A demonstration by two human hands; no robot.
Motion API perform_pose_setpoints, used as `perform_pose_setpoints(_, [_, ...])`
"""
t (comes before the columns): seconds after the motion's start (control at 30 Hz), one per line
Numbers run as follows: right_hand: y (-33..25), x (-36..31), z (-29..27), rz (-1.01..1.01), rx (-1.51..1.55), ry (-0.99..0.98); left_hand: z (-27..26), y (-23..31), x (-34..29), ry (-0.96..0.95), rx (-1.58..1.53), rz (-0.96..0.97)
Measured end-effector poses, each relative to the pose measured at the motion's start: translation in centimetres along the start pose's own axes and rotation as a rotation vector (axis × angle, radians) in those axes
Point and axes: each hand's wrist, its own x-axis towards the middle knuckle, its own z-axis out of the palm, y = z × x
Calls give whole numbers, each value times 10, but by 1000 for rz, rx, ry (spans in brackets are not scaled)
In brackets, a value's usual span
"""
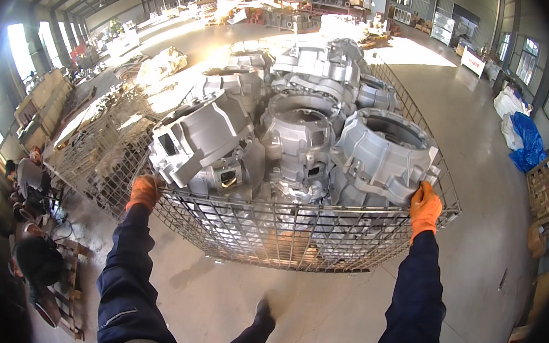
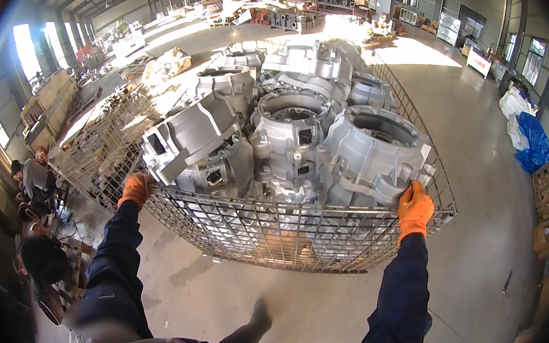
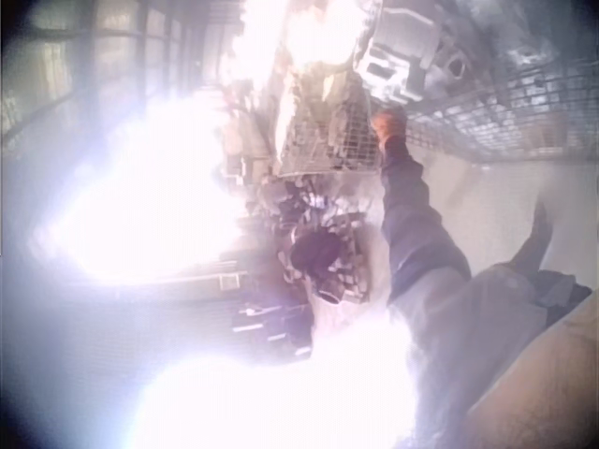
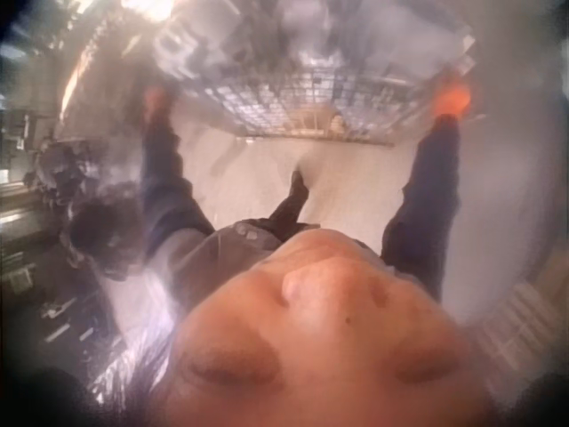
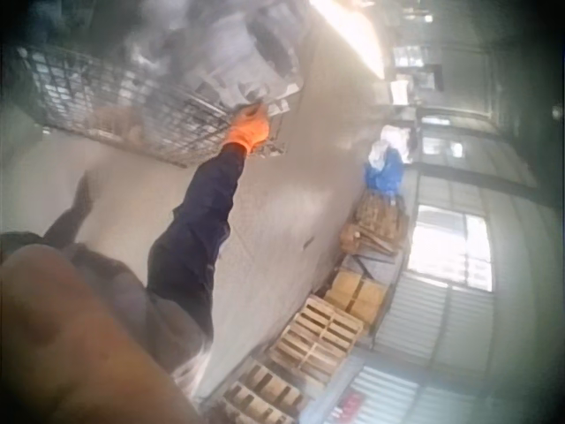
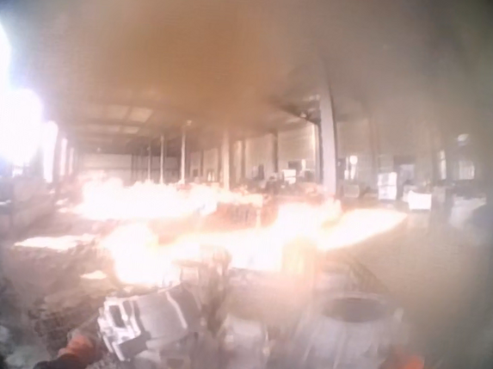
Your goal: The person moves a wire mesh cage filled with metal parts across the workshop floor, then repeatedly picks up individual parts, places them on a workbench, and inspects them before returning them to the cage.
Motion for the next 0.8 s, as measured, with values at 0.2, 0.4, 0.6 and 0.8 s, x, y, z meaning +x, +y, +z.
perform_pose_setpoints(0.2, [-29,-13,30,22,16,-68,3,-22,17,-57,58,-67])
perform_pose_setpoints(0.4, [-45,-20,93,9,-15,-70,62,-34,51,-60,77,-93])
perform_pose_setpoints(0.6, [-131,3,77,-11,-36,-60,17,-119,82,-247,153,-82])
perform_pose_setpoints(0.8, [-204,-13,124,14,26,-98,51,-196,99,-53,59,-136])
